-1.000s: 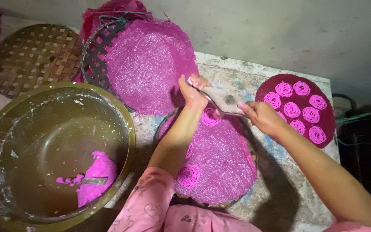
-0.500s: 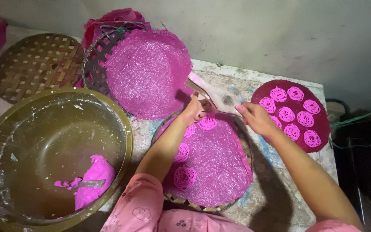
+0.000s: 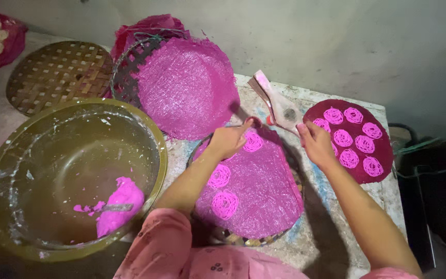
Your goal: The person repeatedly scoops pink paste from a metal bowl, loads it into a handheld extruder, and squeezes the paste into spiral coils onto a pink mat. They then move the mat to a woven tray and repeat the process on a new mat.
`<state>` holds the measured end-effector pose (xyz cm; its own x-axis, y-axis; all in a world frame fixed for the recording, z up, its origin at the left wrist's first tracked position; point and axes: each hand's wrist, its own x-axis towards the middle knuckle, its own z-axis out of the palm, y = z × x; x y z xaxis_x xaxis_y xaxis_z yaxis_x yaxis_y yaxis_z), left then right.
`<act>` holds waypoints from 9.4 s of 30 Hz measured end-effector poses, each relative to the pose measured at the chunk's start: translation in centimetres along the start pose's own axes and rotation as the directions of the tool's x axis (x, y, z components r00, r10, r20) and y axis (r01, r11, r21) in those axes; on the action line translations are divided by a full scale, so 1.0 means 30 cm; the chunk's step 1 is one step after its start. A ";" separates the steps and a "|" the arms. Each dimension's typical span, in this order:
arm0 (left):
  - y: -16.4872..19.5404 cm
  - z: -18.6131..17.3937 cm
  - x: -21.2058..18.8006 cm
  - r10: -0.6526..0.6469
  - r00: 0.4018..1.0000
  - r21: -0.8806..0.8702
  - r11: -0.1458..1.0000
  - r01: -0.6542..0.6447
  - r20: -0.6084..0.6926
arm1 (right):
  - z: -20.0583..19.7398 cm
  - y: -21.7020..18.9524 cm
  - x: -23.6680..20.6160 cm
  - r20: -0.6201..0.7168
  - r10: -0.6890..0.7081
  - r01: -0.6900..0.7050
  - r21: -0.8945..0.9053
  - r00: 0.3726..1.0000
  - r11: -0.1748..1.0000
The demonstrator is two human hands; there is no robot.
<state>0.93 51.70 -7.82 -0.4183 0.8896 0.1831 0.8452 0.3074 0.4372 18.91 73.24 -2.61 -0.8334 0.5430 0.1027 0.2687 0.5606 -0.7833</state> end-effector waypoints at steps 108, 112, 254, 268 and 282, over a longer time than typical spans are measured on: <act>-0.617 -0.781 -1.569 -0.542 0.546 -0.373 0.839 0.397 -0.638 | 1.416 -1.030 -0.359 0.898 -0.107 0.751 -0.288 0.428 0.594; -0.619 -0.779 -1.570 -0.496 0.549 -0.308 0.863 0.401 -0.673 | 1.324 -1.048 -0.199 0.783 0.319 0.650 -0.622 0.534 0.438; -0.806 -0.789 -1.312 -0.677 0.623 -0.323 0.735 0.596 -0.391 | 1.259 -1.083 -0.587 0.435 -0.387 0.373 0.120 0.813 0.920; -0.479 -0.493 -1.333 -0.173 0.972 -0.906 -0.418 0.074 0.159 | 1.036 -1.167 -0.493 0.139 -0.588 -0.101 0.990 0.797 0.098; 0.061 -0.631 -1.144 -0.067 0.995 -0.587 0.804 0.096 0.071 | 0.440 -0.946 -0.617 0.166 -0.945 0.915 0.248 0.283 0.318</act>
<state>10.53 15.35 3.36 -0.4490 0.8889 0.0908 0.4441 0.1338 0.8859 20.34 39.02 9.61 -0.5701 -0.4794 0.6672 -0.7970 0.5199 -0.3075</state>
